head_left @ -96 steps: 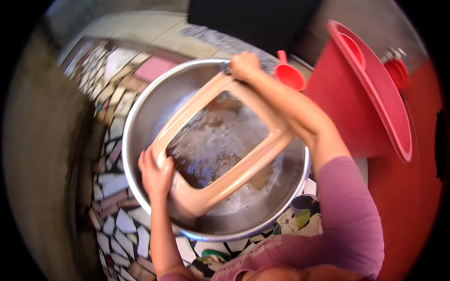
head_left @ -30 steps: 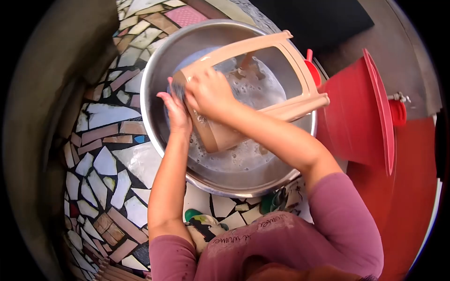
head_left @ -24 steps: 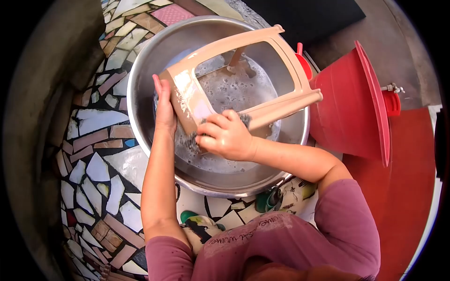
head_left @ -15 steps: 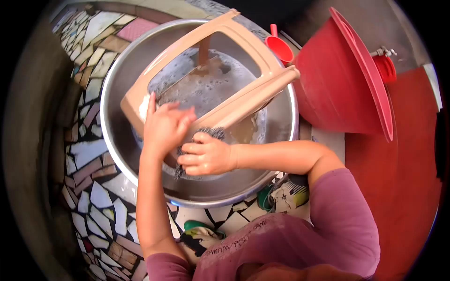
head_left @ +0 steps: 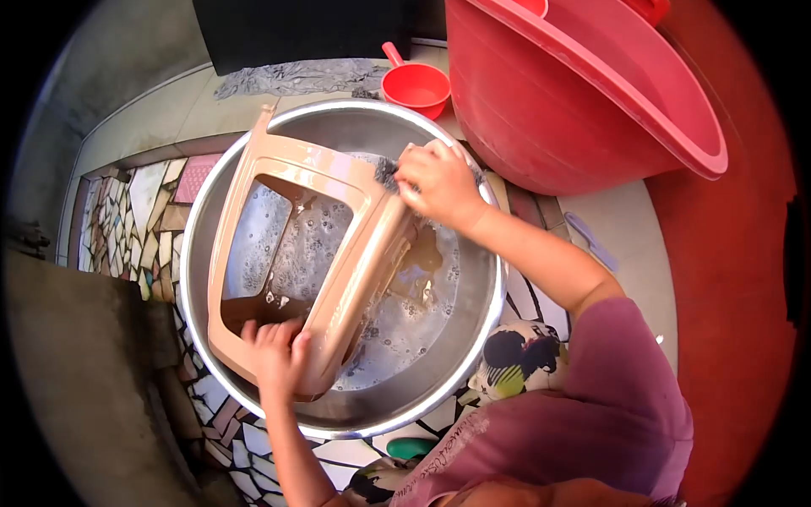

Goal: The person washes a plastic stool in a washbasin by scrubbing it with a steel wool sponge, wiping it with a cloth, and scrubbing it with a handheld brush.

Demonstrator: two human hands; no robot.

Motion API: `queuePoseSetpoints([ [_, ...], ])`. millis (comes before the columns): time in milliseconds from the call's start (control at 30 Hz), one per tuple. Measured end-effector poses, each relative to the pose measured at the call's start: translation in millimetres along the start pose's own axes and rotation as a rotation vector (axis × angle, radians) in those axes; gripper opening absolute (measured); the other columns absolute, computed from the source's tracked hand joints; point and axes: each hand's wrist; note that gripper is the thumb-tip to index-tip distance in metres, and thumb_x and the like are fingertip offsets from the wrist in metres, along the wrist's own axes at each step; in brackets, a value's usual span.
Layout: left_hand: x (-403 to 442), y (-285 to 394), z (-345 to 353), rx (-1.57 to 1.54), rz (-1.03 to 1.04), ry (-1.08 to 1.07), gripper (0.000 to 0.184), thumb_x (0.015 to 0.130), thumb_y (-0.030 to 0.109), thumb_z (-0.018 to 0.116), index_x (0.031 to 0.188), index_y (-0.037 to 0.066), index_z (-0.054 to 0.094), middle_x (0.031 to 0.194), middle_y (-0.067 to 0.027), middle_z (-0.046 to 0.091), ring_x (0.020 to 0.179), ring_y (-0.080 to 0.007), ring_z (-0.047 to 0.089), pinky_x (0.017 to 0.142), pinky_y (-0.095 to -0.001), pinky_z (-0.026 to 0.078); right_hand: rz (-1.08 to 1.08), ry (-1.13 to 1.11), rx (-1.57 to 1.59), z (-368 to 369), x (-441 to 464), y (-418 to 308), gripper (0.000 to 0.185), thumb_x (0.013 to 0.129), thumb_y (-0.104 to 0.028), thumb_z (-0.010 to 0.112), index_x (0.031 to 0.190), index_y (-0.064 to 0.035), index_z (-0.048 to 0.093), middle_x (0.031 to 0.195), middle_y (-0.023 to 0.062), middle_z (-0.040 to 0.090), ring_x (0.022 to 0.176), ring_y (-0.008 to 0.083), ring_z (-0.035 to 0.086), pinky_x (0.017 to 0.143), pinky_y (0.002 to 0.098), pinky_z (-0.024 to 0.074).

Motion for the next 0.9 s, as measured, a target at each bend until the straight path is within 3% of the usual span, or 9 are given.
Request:
queuePoseSetpoints([
  [67,25.2,59.2,4.6,-0.132,-0.256,-0.071,0.062,0.085,0.044,0.066,0.135,0.009,0.054,0.088,-0.0154,0.065,0.088,-0.0342,0.064,0.084,-0.0479,0.049,-0.07,-0.059,-0.01,-0.1,-12.8,-25.0,0.016,0.076,-0.028,0.072,0.083,-0.0156,0.067,0.098,-0.003,0.064,0.099,0.0213,0.055,0.083,0.0394,0.041],
  [133,50.0,97.7,14.6,-0.094,-0.195,-0.009,0.074,0.087,0.048,0.063,0.147,0.01,0.04,0.09,-0.0192,0.063,0.083,-0.0381,0.063,0.069,-0.047,0.052,-0.129,-0.093,0.067,-6.2,-18.3,-45.6,0.018,0.074,-0.03,0.073,0.082,-0.016,0.066,0.097,-0.0036,0.064,0.098,0.0203,0.055,0.081,0.0381,0.0406],
  [267,68.0,102.8,53.5,0.096,-0.303,0.043,0.07,0.09,0.054,0.057,0.141,0.008,0.047,0.087,-0.0168,0.062,0.075,-0.036,0.064,0.064,-0.0461,0.051,-0.105,-0.073,0.109,-7.3,-16.6,-48.4,0.019,0.073,-0.031,0.073,0.083,-0.0166,0.066,0.098,-0.0047,0.064,0.096,0.0193,0.056,0.081,0.0368,0.0408],
  [333,69.3,102.5,58.4,0.189,-0.338,0.085,0.065,0.092,0.054,0.054,0.14,0.009,0.049,0.097,-0.0176,0.065,0.083,-0.0359,0.065,0.068,-0.0452,0.052,-0.22,-0.022,0.056,4.6,-15.6,-47.4,0.019,0.073,-0.029,0.072,0.087,-0.018,0.067,0.098,-0.0061,0.064,0.093,0.0179,0.057,0.08,0.0356,0.0409],
  [533,63.0,89.8,61.8,0.093,-0.257,0.218,0.066,0.089,0.054,0.059,0.134,0.007,0.054,0.088,-0.0138,0.063,0.076,-0.0336,0.064,0.064,-0.045,0.05,-0.413,-0.092,0.082,13.8,-15.1,-72.5,0.019,0.079,-0.024,0.062,0.097,-0.0238,0.07,0.09,-0.0052,0.062,0.087,0.0154,0.058,0.074,0.0344,0.043],
  [700,65.4,95.3,59.2,0.08,-0.243,0.24,0.066,0.087,0.053,0.064,0.132,0.005,0.056,0.085,-0.0144,0.063,0.074,-0.0339,0.065,0.063,-0.0442,0.051,-0.328,-0.022,-0.037,3.7,-8.0,-37.1,0.009,0.075,-0.023,0.067,0.084,-0.0212,0.068,0.086,-0.003,0.06,0.09,0.0169,0.06,0.075,0.0369,0.0442],
  [733,66.1,96.9,58.5,0.072,-0.25,0.237,0.066,0.087,0.053,0.064,0.132,0.005,0.056,0.085,-0.0144,0.063,0.074,-0.0339,0.065,0.063,-0.0442,0.051,-0.178,-0.034,-0.071,-4.7,-0.6,-22.8,0.01,0.073,-0.021,0.07,0.082,-0.019,0.066,0.089,-0.0015,0.061,0.089,0.0196,0.06,0.075,0.0377,0.0449],
  [800,66.4,103.0,55.3,0.034,-0.306,0.189,0.062,0.089,0.05,0.063,0.132,0.006,0.056,0.1,-0.0181,0.067,0.084,-0.0355,0.067,0.07,-0.0439,0.053,-0.046,-0.018,-0.049,-15.5,16.8,16.9,0.007,0.076,-0.02,0.071,0.08,-0.0157,0.068,0.089,0.0006,0.062,0.087,0.0233,0.059,0.074,0.0385,0.0468],
  [900,65.8,103.9,57.6,0.054,-0.279,0.219,0.06,0.089,0.049,0.063,0.128,0.004,0.059,0.091,-0.0163,0.065,0.078,-0.0344,0.066,0.067,-0.044,0.052,0.043,-0.041,-0.111,-6.8,19.9,1.3,0.009,0.077,-0.022,0.071,0.077,-0.014,0.067,0.085,0.0027,0.061,0.086,0.0246,0.059,0.075,0.04,0.0469],
])
Point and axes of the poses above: each hand's wrist, its own x-axis towards the middle knuckle, its own z-axis out of the palm, y = z × x
